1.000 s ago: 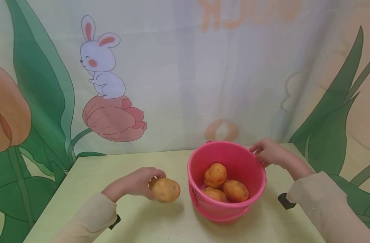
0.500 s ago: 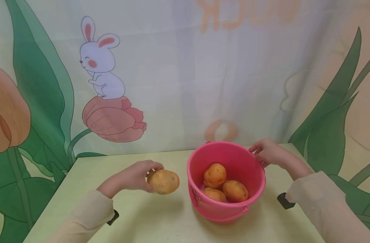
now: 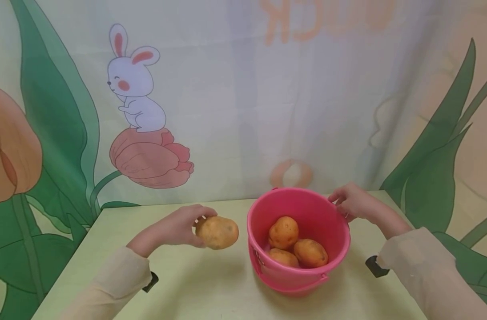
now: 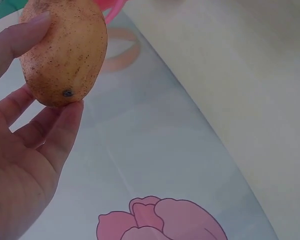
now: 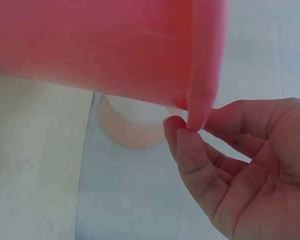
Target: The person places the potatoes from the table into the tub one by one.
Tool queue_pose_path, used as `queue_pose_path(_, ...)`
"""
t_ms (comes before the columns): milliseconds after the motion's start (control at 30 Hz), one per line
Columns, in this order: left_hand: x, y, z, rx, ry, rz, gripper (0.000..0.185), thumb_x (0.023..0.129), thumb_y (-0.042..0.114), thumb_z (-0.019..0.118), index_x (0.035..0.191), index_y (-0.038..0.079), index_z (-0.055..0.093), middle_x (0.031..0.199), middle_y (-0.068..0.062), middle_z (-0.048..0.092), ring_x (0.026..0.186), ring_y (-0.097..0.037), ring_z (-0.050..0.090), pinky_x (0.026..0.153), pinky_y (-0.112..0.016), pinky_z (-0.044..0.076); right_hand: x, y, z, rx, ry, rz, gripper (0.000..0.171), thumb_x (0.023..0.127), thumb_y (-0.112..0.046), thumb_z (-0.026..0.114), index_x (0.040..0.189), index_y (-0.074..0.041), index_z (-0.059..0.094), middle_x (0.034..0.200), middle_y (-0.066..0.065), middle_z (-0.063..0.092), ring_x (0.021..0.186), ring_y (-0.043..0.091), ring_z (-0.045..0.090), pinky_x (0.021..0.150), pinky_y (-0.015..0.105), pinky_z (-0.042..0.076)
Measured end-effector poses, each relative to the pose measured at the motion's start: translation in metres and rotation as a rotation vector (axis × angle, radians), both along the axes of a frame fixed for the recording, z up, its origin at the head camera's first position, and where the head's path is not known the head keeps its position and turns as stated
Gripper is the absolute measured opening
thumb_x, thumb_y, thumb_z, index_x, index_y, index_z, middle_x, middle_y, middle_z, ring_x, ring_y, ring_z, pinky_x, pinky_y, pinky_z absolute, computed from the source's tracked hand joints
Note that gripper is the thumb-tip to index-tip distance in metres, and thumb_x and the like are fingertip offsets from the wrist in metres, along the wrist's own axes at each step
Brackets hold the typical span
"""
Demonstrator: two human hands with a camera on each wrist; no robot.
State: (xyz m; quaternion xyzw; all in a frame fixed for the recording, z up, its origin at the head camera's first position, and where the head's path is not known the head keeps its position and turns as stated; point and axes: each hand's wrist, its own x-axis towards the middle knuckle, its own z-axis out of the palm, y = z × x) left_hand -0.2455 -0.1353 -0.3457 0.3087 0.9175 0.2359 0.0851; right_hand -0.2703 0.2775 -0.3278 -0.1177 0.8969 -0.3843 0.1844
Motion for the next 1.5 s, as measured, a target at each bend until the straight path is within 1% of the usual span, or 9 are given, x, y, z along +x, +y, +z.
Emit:
queue_pose_path(100, 0.0, 0.0, 0.007, 0.006, 0.013, -0.01, 0.058, 0.063, 0.015, 0.077, 0.116, 0.011, 0.052, 0.103, -0.001, 0.056, 0.092, -0.014, 0.051, 0.076, -0.029, 0.046, 0.0, 0.0, -0.001, 0.004, -0.001, -0.005, 0.037, 0.082, 0.002, 0.048, 0.118, 0.013, 0.046, 0.093, 0.017, 0.063, 0.069, 0.018, 0.062, 0.062, 0.034, 0.054)
queue_pose_path(233, 0.0, 0.002, 0.016, 0.013, 0.017, -0.001, 0.061, 0.063, 0.015, 0.077, 0.119, 0.01, 0.051, 0.105, -0.001, 0.055, 0.093, -0.014, 0.051, 0.076, -0.028, 0.046, 0.0, 0.0, -0.001, 0.01, -0.004, -0.011, 0.037, 0.082, 0.002, 0.048, 0.117, 0.014, 0.046, 0.093, 0.016, 0.063, 0.069, 0.018, 0.062, 0.062, 0.034, 0.054)
queue_pose_path(400, 0.0, 0.005, 0.024, 0.011, 0.029, -0.003, 0.063, 0.063, 0.016, 0.077, 0.12, 0.01, 0.051, 0.105, -0.001, 0.056, 0.093, -0.014, 0.051, 0.076, -0.027, 0.046, 0.0, 0.0, -0.002, 0.009, -0.005, -0.013, 0.037, 0.082, 0.001, 0.048, 0.117, 0.014, 0.047, 0.091, 0.015, 0.063, 0.068, 0.018, 0.062, 0.062, 0.034, 0.054)
queue_pose_path(567, 0.001, 0.008, 0.028, 0.006, 0.039, -0.018, 0.062, 0.064, 0.017, 0.077, 0.12, 0.011, 0.051, 0.104, 0.0, 0.055, 0.093, -0.013, 0.051, 0.076, -0.027, 0.045, -0.001, 0.001, -0.002, 0.004, -0.006, -0.009, 0.036, 0.083, 0.0, 0.049, 0.117, 0.013, 0.047, 0.091, 0.015, 0.063, 0.069, 0.018, 0.062, 0.062, 0.034, 0.054)
queue_pose_path(800, 0.001, 0.015, 0.038, 0.022, 0.027, -0.029, 0.061, 0.064, 0.017, 0.077, 0.119, 0.013, 0.052, 0.101, 0.002, 0.055, 0.091, -0.012, 0.05, 0.075, -0.025, 0.046, -0.002, 0.001, -0.003, 0.006, -0.006, -0.011, 0.037, 0.083, 0.0, 0.05, 0.117, 0.013, 0.047, 0.093, 0.016, 0.063, 0.069, 0.018, 0.062, 0.062, 0.034, 0.054)
queue_pose_path(900, 0.001, 0.02, 0.042, 0.019, 0.043, -0.039, 0.06, 0.064, 0.018, 0.077, 0.118, 0.014, 0.052, 0.1, 0.003, 0.055, 0.09, -0.011, 0.05, 0.075, -0.025, 0.046, -0.002, 0.001, -0.003, 0.004, -0.008, -0.011, 0.037, 0.083, 0.0, 0.05, 0.117, 0.013, 0.046, 0.093, 0.016, 0.063, 0.069, 0.018, 0.062, 0.062, 0.034, 0.054)
queue_pose_path(1133, 0.003, 0.033, 0.05, 0.015, 0.045, -0.084, 0.059, 0.066, 0.019, 0.076, 0.119, 0.013, 0.052, 0.106, 0.002, 0.055, 0.093, -0.011, 0.05, 0.077, -0.024, 0.046, -0.002, 0.001, -0.002, 0.0, -0.005, -0.01, 0.037, 0.083, 0.0, 0.05, 0.117, 0.013, 0.046, 0.093, 0.016, 0.063, 0.069, 0.019, 0.063, 0.062, 0.034, 0.054)
queue_pose_path(1433, 0.005, 0.048, 0.055, -0.012, 0.051, -0.113, 0.06, 0.067, 0.021, 0.075, 0.122, 0.013, 0.05, 0.109, 0.0, 0.055, 0.096, -0.012, 0.05, 0.079, -0.024, 0.046, -0.002, 0.001, -0.002, -0.008, -0.009, -0.006, 0.037, 0.083, 0.0, 0.05, 0.117, 0.013, 0.047, 0.093, 0.016, 0.063, 0.069, 0.019, 0.063, 0.061, 0.034, 0.054)
queue_pose_path(1500, 0.004, 0.052, 0.056, -0.018, 0.038, -0.113, 0.06, 0.068, 0.021, 0.075, 0.123, 0.014, 0.05, 0.111, 0.001, 0.054, 0.098, -0.012, 0.049, 0.078, -0.024, 0.046, -0.002, 0.001, -0.002, -0.008, -0.01, -0.006, 0.037, 0.083, 0.0, 0.049, 0.117, 0.013, 0.046, 0.093, 0.016, 0.063, 0.069, 0.019, 0.062, 0.061, 0.034, 0.054)
